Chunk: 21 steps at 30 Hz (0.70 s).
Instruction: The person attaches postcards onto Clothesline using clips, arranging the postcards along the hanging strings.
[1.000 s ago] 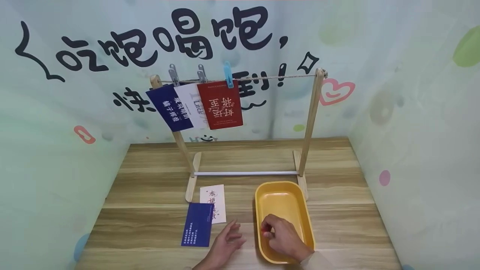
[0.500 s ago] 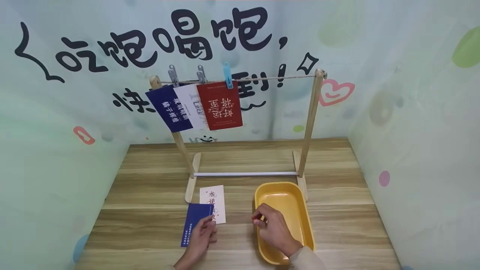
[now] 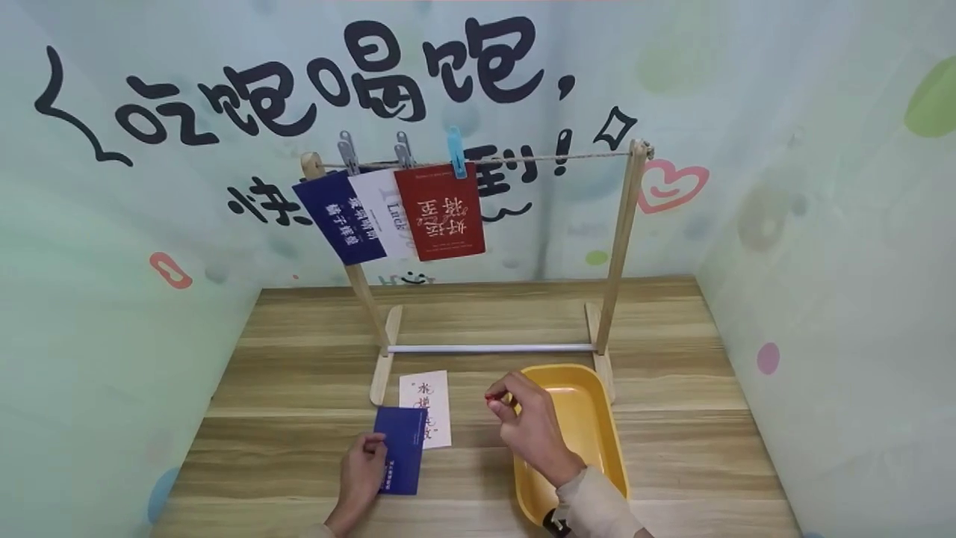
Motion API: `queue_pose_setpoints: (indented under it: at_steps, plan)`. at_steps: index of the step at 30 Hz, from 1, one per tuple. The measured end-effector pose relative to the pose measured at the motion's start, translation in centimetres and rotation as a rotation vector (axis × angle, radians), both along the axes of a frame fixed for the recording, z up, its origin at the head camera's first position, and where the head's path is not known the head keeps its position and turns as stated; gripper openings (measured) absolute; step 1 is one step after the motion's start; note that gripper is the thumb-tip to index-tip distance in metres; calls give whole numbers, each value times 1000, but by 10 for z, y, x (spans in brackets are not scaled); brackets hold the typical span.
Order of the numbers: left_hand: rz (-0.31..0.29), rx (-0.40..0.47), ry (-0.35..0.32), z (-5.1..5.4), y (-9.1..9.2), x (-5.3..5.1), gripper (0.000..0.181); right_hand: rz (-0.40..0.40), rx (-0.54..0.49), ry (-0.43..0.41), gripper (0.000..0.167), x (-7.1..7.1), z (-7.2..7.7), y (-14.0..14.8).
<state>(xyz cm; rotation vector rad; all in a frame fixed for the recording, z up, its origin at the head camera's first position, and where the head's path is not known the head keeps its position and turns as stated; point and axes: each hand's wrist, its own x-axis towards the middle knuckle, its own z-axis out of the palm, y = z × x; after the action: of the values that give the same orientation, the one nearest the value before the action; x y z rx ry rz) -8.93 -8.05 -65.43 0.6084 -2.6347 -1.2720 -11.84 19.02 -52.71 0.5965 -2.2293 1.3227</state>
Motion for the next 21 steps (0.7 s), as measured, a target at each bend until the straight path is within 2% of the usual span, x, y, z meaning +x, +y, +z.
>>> queue_pose_setpoints:
  at_steps: [3, 9, 13, 18, 21]
  plan:
    - [11, -3, -30, 1, -7, -1, 15, 2, -4, 4, 22, -2, 8, -1]
    - [2, -36, -89, 2, -16, -4, 19, 15, -31, -52, 23, -4, 21, -5]
    - [19, -86, -114, 3, -18, -6, 20, 32, -63, -28, 23, -6, 29, -11]
    - [-2, -171, -146, 4, -17, -8, 41, 50, -115, 55, 22, -9, 35, -20]
    - [-32, -168, -165, 5, -17, -9, 53, 59, -134, 56, 23, -9, 36, -25]
